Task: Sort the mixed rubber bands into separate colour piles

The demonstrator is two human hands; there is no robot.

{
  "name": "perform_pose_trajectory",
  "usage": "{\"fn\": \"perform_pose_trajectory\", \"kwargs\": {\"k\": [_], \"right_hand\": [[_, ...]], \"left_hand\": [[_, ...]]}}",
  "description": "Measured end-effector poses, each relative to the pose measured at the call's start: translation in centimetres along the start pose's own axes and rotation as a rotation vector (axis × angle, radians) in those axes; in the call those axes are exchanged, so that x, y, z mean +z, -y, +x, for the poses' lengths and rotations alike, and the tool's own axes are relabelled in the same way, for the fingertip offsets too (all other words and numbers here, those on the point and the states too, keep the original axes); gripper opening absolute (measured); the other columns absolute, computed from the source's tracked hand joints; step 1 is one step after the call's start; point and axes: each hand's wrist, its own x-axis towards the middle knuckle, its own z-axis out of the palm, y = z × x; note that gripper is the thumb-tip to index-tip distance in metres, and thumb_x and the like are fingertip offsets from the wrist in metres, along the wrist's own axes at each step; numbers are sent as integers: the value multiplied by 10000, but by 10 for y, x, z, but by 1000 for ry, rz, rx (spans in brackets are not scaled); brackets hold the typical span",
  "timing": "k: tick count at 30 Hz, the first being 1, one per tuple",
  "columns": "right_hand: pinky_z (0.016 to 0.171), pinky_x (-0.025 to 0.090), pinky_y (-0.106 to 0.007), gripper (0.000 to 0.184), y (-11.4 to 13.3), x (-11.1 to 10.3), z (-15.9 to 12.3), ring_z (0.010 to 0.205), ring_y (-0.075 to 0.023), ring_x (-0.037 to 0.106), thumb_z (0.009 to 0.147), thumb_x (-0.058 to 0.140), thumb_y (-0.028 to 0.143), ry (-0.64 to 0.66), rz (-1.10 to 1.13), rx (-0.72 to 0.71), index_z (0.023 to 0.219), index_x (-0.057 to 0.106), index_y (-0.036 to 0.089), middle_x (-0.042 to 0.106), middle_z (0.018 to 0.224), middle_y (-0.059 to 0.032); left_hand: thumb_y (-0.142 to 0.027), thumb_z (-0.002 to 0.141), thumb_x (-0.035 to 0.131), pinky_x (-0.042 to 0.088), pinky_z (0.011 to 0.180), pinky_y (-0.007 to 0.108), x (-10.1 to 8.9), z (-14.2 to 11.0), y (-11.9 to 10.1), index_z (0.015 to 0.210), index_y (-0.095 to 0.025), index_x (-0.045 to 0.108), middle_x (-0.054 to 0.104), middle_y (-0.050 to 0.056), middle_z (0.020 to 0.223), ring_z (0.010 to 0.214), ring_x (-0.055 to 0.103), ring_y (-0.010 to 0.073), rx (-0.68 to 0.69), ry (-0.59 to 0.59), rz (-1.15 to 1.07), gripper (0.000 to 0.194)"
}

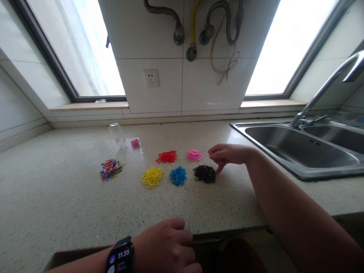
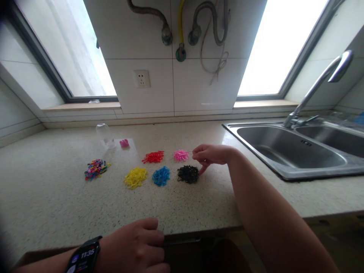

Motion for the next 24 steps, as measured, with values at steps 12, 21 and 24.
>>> {"fn": "perform_pose_trajectory", "kwargs": {"k": [12, 21, 24], "right_hand": [[697, 604, -347, 376, -7, -14, 10, 498, -70, 344, 812, 700, 442, -385, 0, -157, 650, 458, 206, 396, 563, 64], [579, 494, -250, 396, -39, -39, 28, 536, -91, 408, 754, 727, 495, -606, 29, -102, 669, 460, 215, 435, 611, 36], [569, 482, -248, 408, -40, -40, 28, 533, -93, 418, 749, 725, 514, -620, -1, -86, 671, 457, 217, 444, 609, 33]], "left_hand": [[-220, 888, 687, 339, 560, 304, 1, -2, 0, 750, -196, 514, 516, -67, 563, 614, 477, 134, 1, 22, -15, 223], [-212, 900, 663, 334, 559, 308, 7, -5, 0, 744, -196, 492, 481, -68, 561, 614, 453, 139, 8, -12, -7, 233], [-194, 878, 680, 327, 559, 306, 6, -5, 0, 740, -193, 496, 488, -67, 563, 610, 452, 139, 13, 0, 2, 230]]}}
